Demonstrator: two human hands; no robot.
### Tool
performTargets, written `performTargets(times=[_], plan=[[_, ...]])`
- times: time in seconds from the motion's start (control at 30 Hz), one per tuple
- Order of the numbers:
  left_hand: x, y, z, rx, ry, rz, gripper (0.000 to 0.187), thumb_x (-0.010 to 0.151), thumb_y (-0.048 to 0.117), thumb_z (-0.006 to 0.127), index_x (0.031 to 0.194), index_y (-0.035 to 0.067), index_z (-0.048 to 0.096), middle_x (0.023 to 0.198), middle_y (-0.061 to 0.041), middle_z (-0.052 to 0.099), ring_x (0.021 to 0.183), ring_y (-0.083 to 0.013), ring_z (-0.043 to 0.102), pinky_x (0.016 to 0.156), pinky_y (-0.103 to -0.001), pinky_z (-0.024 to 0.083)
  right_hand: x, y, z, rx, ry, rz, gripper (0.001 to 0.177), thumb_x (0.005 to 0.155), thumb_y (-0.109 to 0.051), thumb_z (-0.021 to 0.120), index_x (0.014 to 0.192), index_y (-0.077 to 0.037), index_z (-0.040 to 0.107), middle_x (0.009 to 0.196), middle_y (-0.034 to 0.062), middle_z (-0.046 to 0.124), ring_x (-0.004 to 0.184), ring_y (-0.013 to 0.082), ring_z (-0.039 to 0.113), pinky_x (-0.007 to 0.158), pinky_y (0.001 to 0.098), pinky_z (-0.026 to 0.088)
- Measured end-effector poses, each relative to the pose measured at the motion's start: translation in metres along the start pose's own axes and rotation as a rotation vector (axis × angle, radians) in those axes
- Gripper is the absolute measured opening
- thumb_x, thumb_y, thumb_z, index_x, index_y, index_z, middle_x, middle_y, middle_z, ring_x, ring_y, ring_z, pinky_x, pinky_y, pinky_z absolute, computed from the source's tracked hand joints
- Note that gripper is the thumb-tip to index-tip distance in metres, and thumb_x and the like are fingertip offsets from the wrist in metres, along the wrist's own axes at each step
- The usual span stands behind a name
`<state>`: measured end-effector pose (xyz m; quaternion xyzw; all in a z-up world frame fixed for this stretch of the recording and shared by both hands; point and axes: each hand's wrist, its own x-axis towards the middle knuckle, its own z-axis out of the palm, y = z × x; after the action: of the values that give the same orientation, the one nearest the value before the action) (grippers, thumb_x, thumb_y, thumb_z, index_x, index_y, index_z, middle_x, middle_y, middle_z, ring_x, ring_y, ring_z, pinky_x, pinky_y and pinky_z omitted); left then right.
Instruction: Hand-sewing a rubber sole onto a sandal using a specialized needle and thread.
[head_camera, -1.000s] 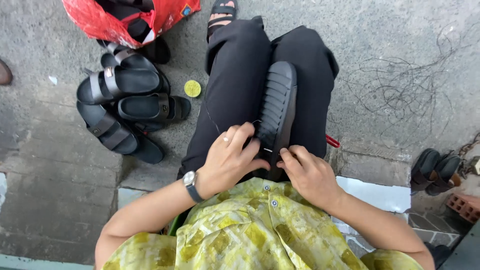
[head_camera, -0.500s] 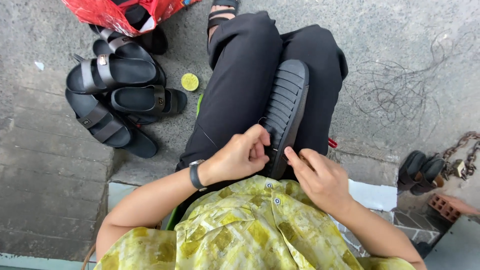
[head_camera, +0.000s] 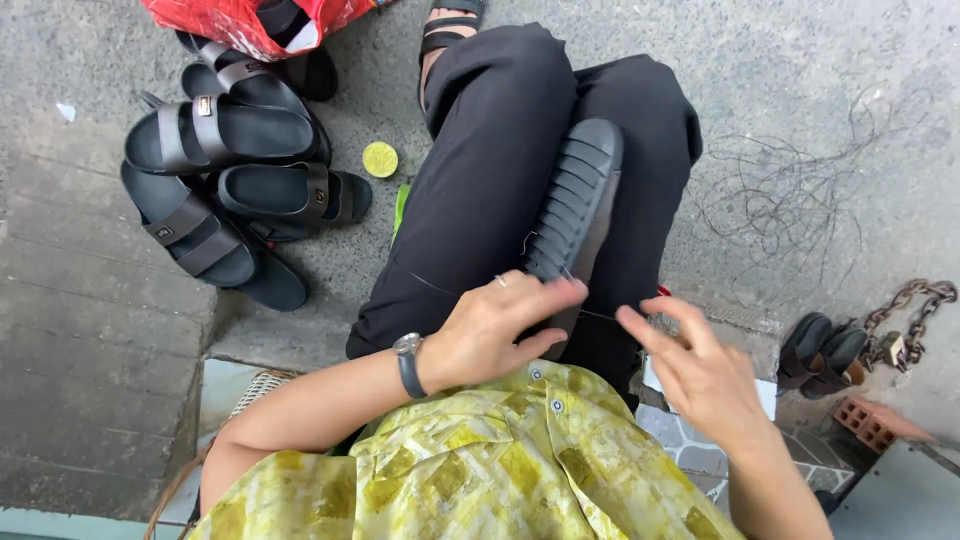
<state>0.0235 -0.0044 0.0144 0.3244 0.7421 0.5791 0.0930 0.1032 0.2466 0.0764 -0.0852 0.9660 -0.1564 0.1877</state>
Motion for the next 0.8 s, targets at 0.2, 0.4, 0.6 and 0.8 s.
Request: performTargets(times=[0.2, 0.4, 0.6, 0.8], plan=[[0.007, -0.002, 0.015, 0.256, 0.171, 0.326, 0.016, 0.091, 0.008, 0.06, 0.075, 0.008, 0.065, 0.061, 0.002, 0.039, 0.05, -0.0163, 0.046, 0.042, -0.026, 0.038, 0.015, -0.025, 0.016, 0.247, 0.116, -0.304, 0.034, 0.09, -0.018, 0.043, 0.116, -0.027, 0.062, 0.11, -0.0002, 0.06, 0.059, 0.021, 0.067, 0.05, 0.0334, 0.054], [0.003, 0.002, 0.013, 0.342, 0.153, 0.469, 0.013, 0.09, 0.005, 0.061, 0.078, 0.006, 0.065, 0.066, -0.001, 0.039, 0.052, -0.0165, 0.043, 0.045, -0.026, 0.035, 0.021, -0.004, 0.046, -0.215, 0.355, -0.31, 0.02, 0.087, -0.022, 0.052, 0.104, -0.021, 0.063, 0.11, 0.0003, 0.058, 0.053, 0.0148, 0.061, 0.049, 0.0288, 0.052], [-0.002, 0.006, 0.004, 0.366, -0.009, 0.439, 0.011, 0.092, 0.007, 0.069, 0.086, 0.002, 0.061, 0.075, -0.004, 0.043, 0.06, -0.0181, 0.04, 0.049, -0.03, 0.036, 0.003, 0.031, 0.009, 0.57, 0.699, -0.274, 0.025, 0.091, 0.019, 0.04, 0.112, 0.007, 0.045, 0.073, 0.0163, 0.055, 0.052, 0.0168, 0.055, 0.047, 0.0253, 0.049], [0.012, 0.014, 0.014, 0.37, 0.197, 0.45, 0.021, 0.088, 0.002, 0.061, 0.068, 0.006, 0.059, 0.062, -0.003, 0.04, 0.047, -0.0169, 0.043, 0.044, -0.026, 0.035, 0.024, -0.001, 0.032, -0.07, 0.395, -0.369, 0.022, 0.087, -0.012, 0.055, 0.107, -0.011, 0.064, 0.09, 0.0034, 0.062, 0.065, 0.0185, 0.063, 0.055, 0.0298, 0.054]])
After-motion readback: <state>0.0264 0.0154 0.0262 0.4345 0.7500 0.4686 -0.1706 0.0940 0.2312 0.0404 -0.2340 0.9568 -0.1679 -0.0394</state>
